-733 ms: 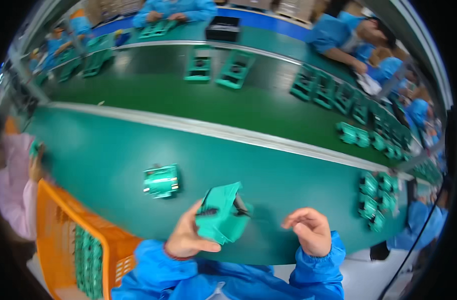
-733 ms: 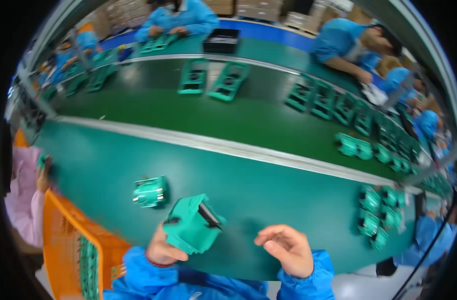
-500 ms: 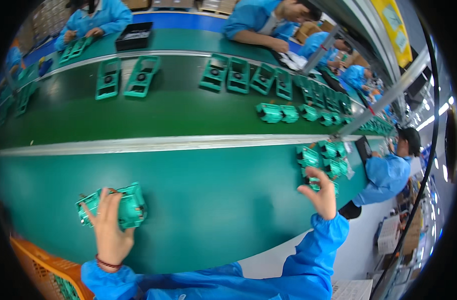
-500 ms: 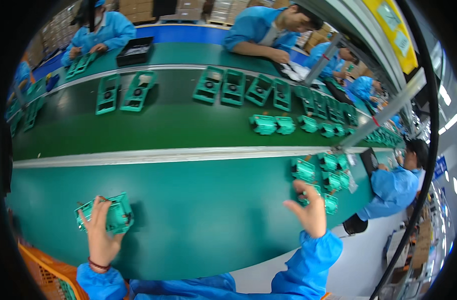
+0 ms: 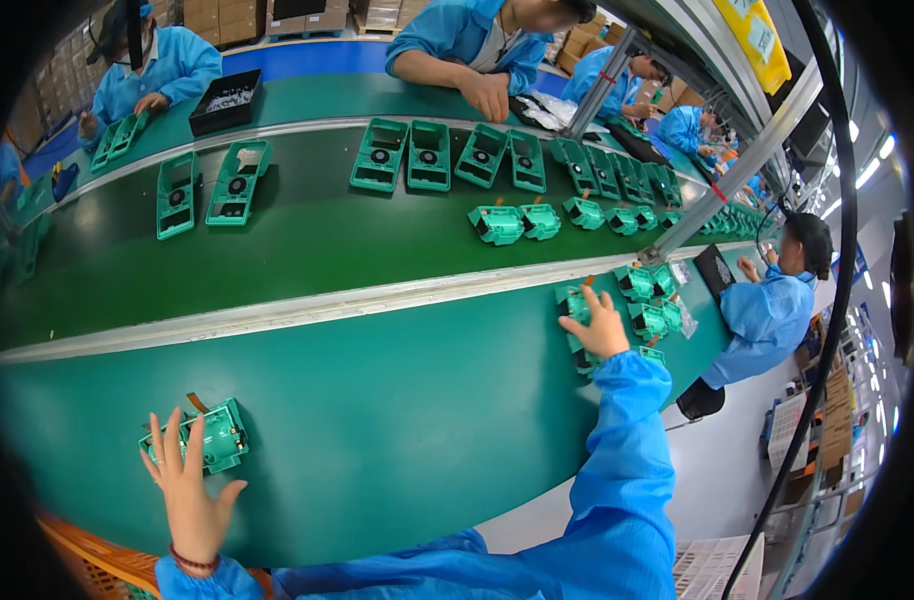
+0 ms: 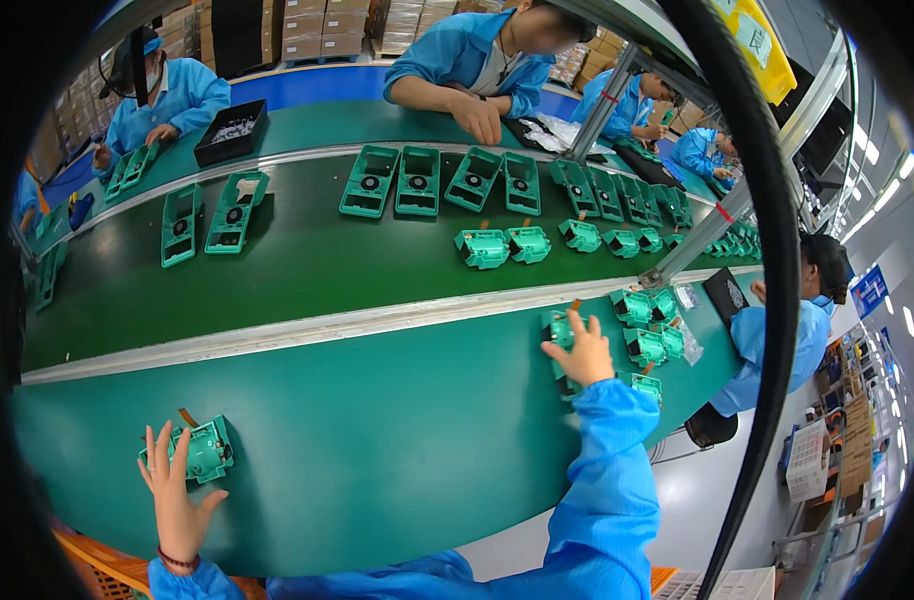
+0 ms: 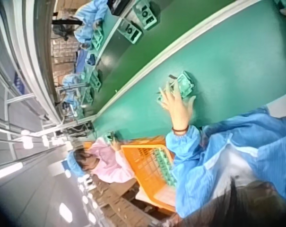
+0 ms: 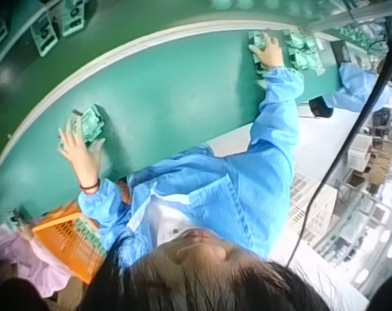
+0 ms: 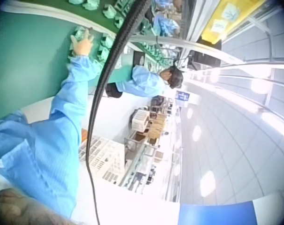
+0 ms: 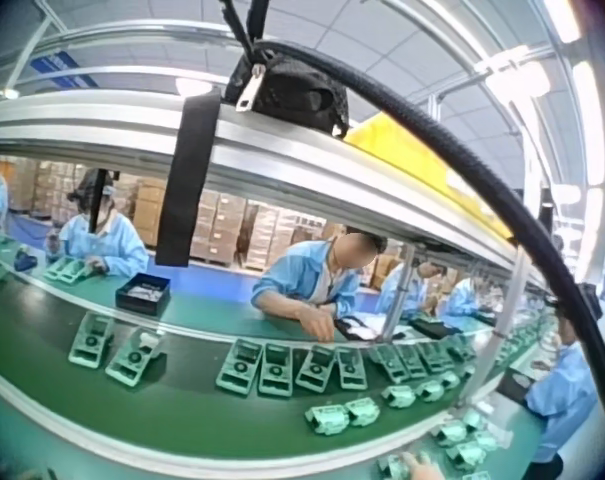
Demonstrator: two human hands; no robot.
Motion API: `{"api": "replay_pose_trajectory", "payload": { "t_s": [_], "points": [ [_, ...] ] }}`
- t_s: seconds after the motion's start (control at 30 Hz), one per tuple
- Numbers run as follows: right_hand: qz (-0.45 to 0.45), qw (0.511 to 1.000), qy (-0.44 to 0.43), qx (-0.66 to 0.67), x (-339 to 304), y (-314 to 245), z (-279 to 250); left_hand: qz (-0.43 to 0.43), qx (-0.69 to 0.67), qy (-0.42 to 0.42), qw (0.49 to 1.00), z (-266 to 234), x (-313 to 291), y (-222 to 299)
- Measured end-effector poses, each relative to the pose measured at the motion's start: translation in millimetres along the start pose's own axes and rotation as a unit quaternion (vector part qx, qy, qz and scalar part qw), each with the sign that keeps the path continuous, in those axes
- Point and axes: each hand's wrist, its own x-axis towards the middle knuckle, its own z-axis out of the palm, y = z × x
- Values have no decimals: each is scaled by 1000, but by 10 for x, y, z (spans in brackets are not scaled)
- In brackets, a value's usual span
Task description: The person assembles green plastic electronic housing components by hand, taking them from an orange basket and fitting them together.
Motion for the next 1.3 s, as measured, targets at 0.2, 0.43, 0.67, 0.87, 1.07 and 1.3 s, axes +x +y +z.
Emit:
{"api": "replay_pose_trajectory", "payload": {
  "t_s": [0.2, 0.43, 0.67, 0.87, 1.07, 1.3],
  "points": [
    [-125, 990, -53, 40, -978, -1664, 91, 177, -149, -34, 972, 157, -58, 543],
    [-289, 927, -60, 230, -1371, -1697, -462, 158, -169, -54, 971, 482, 142, 789],
    [-391, 854, -255, 229, -1484, -1620, -295, 159, -139, -56, 976, 516, 263, 605],
    [-409, 863, -206, 213, -1460, -1806, -50, 166, -176, -99, 965, 501, 305, 601],
    [-343, 893, -156, 248, -1381, -1724, 60, 180, -209, -108, 955, 537, 201, 654],
    [-354, 883, -145, 271, -1409, -1767, 143, 179, -228, -91, 953, 592, 146, 719]
  ]
}}
